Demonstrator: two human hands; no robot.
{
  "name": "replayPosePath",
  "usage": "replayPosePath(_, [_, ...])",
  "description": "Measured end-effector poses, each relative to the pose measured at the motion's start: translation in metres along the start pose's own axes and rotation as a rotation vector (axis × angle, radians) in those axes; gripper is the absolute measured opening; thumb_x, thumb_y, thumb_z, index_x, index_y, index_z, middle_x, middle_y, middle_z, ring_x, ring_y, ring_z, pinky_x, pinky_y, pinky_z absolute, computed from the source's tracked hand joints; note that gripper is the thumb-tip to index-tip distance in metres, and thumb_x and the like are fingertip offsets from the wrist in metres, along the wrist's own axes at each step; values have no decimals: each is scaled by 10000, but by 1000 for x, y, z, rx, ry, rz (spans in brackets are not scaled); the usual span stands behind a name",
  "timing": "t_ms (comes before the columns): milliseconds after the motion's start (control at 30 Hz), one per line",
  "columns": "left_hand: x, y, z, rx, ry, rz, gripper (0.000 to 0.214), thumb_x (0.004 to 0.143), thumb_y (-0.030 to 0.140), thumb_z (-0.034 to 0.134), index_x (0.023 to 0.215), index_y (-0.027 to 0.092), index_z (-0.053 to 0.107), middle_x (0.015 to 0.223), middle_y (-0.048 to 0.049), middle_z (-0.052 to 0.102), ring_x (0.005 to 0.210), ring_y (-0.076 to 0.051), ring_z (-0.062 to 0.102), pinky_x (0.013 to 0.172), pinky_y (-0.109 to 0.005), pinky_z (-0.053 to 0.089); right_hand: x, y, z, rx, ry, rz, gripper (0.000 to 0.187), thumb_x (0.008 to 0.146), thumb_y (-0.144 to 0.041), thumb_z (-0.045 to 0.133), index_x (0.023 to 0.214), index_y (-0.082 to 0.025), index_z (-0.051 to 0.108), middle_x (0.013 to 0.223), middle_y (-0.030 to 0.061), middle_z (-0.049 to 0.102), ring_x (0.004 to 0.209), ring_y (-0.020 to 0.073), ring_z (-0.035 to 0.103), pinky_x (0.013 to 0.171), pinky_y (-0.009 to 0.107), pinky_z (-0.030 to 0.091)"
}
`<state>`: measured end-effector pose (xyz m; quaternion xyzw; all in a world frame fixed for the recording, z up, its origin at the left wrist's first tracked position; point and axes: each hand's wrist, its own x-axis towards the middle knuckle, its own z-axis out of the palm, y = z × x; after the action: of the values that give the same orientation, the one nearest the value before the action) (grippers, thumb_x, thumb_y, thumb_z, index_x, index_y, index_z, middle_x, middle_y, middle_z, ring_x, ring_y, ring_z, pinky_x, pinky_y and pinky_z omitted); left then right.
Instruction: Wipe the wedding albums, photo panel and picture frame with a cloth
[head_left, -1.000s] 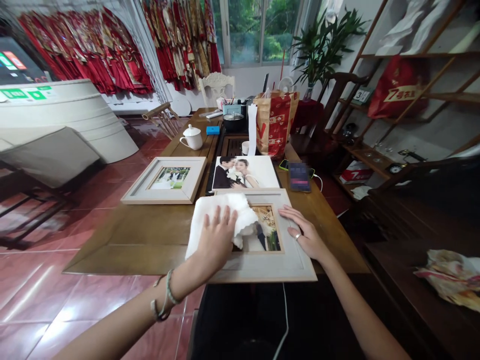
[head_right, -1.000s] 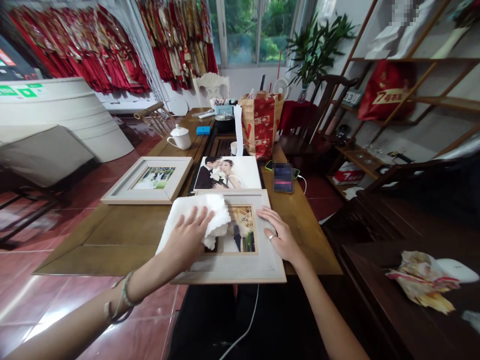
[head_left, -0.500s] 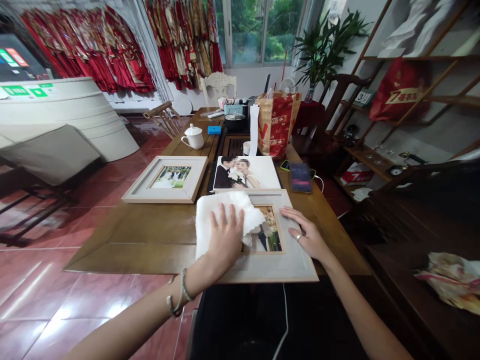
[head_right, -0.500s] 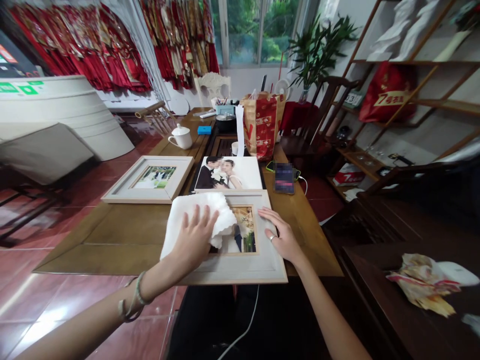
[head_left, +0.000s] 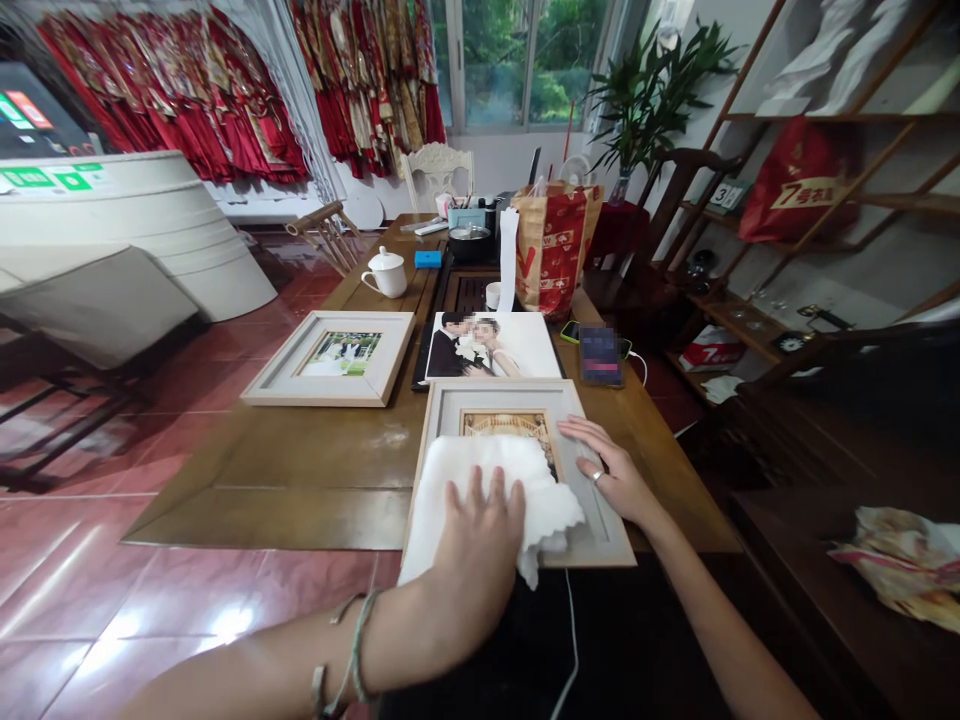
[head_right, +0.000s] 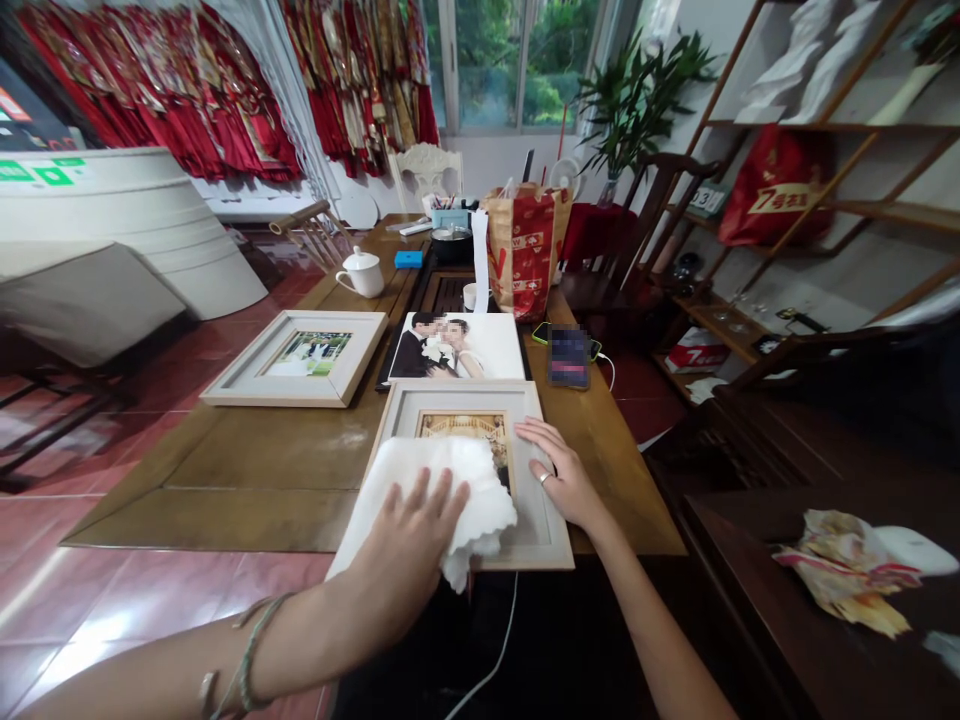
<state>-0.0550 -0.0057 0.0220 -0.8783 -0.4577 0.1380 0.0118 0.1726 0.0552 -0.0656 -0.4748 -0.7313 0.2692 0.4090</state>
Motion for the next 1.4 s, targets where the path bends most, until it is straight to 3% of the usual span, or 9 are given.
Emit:
replayPosePath(167, [32, -45, 6, 17, 143, -261, 634, 805, 23, 482, 1419, 132, 368, 1473, -204, 321, 1355, -424, 245, 1038, -648, 266, 0, 0, 0, 17, 3, -6, 421, 843, -157, 486, 1236, -280, 576, 1321, 59, 563, 1317, 253, 418, 1118, 528, 286])
replayPosePath(300, [63, -79, 6, -35, 259, -271, 714, 769, 11, 498, 1445, 109, 292, 1491, -191, 298, 1381, -374, 217, 1081, -535, 275, 0, 0, 0, 21, -7, 2, 429, 840, -147, 482, 1238, -277, 572, 1329, 63, 554, 1330, 246, 401, 1121, 528, 281])
replayPosePath(467, [81, -79, 3, -72, 253, -250, 740, 749, 33, 517, 1445, 104, 276, 1504, -193, 267, 1389, -367, 195, 1091, -535, 247, 0, 0, -1, 21, -15, 16, 433, 840, -140, 478, 1239, -277, 571, 1339, 60, 544, 1338, 236, 391, 1127, 516, 274])
replayPosePath(600, [62, -59, 6, -50, 181, -234, 690, 753, 52, 527, 1415, 100, 338, 1474, -218, 316, 1364, -402, 239, 1059, -581, 270, 1, 0, -1, 28, -12, 12, 427, 845, -147, 477, 1238, -284, 573, 1335, 53, 550, 1332, 235, 400, 1126, 512, 279])
replayPosePath(767, [4, -32, 15, -61, 42, -65, 757, 739, 156, 587, 1437, 140, 295, 1496, -199, 281, 1378, -401, 194, 1075, -595, 236, -1, -1, 0, 10, -15, 17, 421, 846, -158, 479, 1237, -283, 573, 1335, 50, 549, 1333, 238, 396, 1126, 508, 279])
replayPosePath(867, [-25, -17, 24, -155, 27, 96, 847, 706, 155, 565, 1470, 166, 198, 1533, -165, 201, 1405, -366, 96, 1106, -574, 190, -1, -1, 0, -3, -6, 20, 415, 848, -166, 478, 1234, -280, 577, 1335, 56, 548, 1329, 244, 402, 1123, 514, 279])
replayPosePath(1000, [-36, -9, 32, -199, 56, 90, 911, 668, 115, 520, 1486, 194, 126, 1556, -125, 125, 1414, -330, 18, 1125, -564, 142, 0, -1, -1, -4, -8, 14, 410, 848, -174, 482, 1233, -277, 582, 1329, 58, 554, 1328, 249, 403, 1124, 519, 276])
replayPosePath(1233, [15, -38, 16, -148, 124, -72, 831, 669, -1, 482, 1456, 139, 254, 1529, -151, 215, 1408, -306, 123, 1132, -492, 186, 1, 0, -3, 8, -13, 9, 417, 847, -184, 492, 1243, -284, 575, 1338, 53, 553, 1332, 258, 402, 1119, 527, 284])
replayPosePath(1400, [65, -75, 4, -155, 290, -165, 808, 705, -38, 455, 1462, 84, 202, 1528, -185, 196, 1411, -301, 132, 1120, -474, 219, 0, 1, -2, 3, -23, 27, 432, 845, -156, 478, 1248, -284, 568, 1352, 49, 537, 1344, 240, 387, 1127, 514, 277])
